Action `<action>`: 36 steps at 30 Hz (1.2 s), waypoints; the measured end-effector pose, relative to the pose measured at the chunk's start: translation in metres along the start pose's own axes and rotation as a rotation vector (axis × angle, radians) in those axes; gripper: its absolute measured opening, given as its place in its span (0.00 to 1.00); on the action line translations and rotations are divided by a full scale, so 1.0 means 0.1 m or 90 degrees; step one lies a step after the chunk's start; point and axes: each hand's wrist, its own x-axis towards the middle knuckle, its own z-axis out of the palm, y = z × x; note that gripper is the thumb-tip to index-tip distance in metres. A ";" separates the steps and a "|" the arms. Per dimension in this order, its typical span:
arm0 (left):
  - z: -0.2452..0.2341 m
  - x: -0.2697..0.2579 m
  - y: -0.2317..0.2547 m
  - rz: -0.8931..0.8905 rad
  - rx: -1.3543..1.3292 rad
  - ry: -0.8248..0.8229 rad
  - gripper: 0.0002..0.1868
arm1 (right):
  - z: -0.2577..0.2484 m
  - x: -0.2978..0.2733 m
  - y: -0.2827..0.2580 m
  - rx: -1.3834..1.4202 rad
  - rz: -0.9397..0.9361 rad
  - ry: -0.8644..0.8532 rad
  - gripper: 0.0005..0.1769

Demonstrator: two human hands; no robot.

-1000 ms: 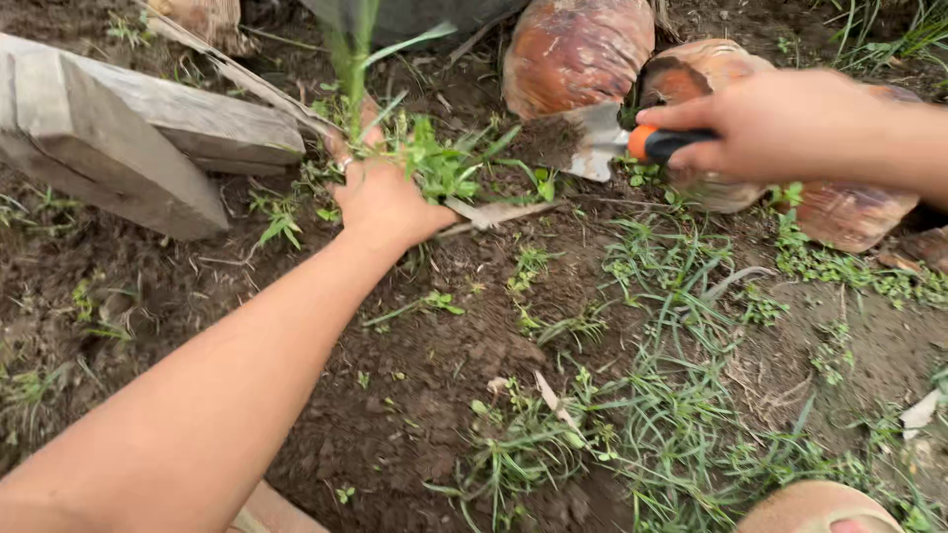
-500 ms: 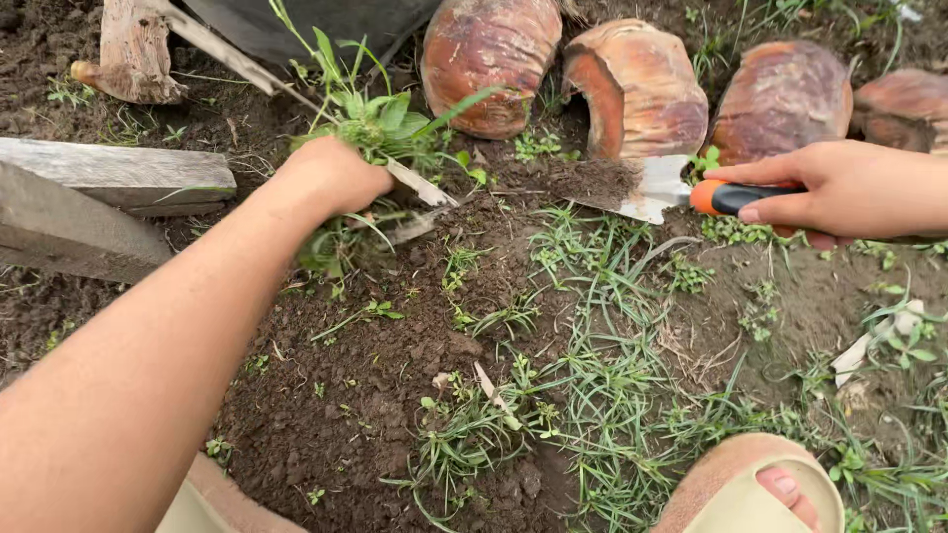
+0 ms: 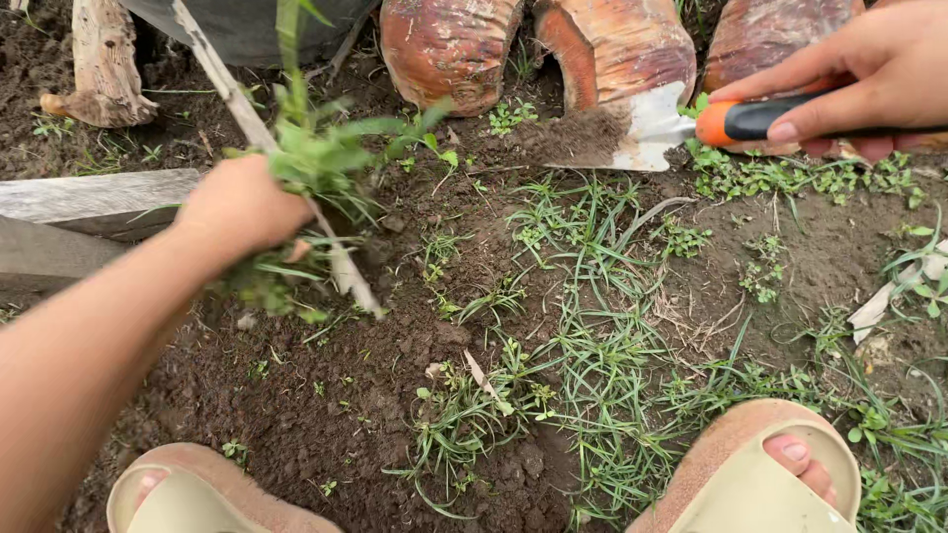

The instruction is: The person uses a small hand trowel to loosen soil and remove weeds from a garden bed. They pull the weeds by hand and place them into a nearby bucket. The person works around several large, brown, round objects arranged in a line on the ground.

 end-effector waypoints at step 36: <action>-0.76 0.25 -0.73 0.110 0.408 0.027 0.12 | 0.18 -0.06 -0.40 -0.018 -0.099 -0.059 0.35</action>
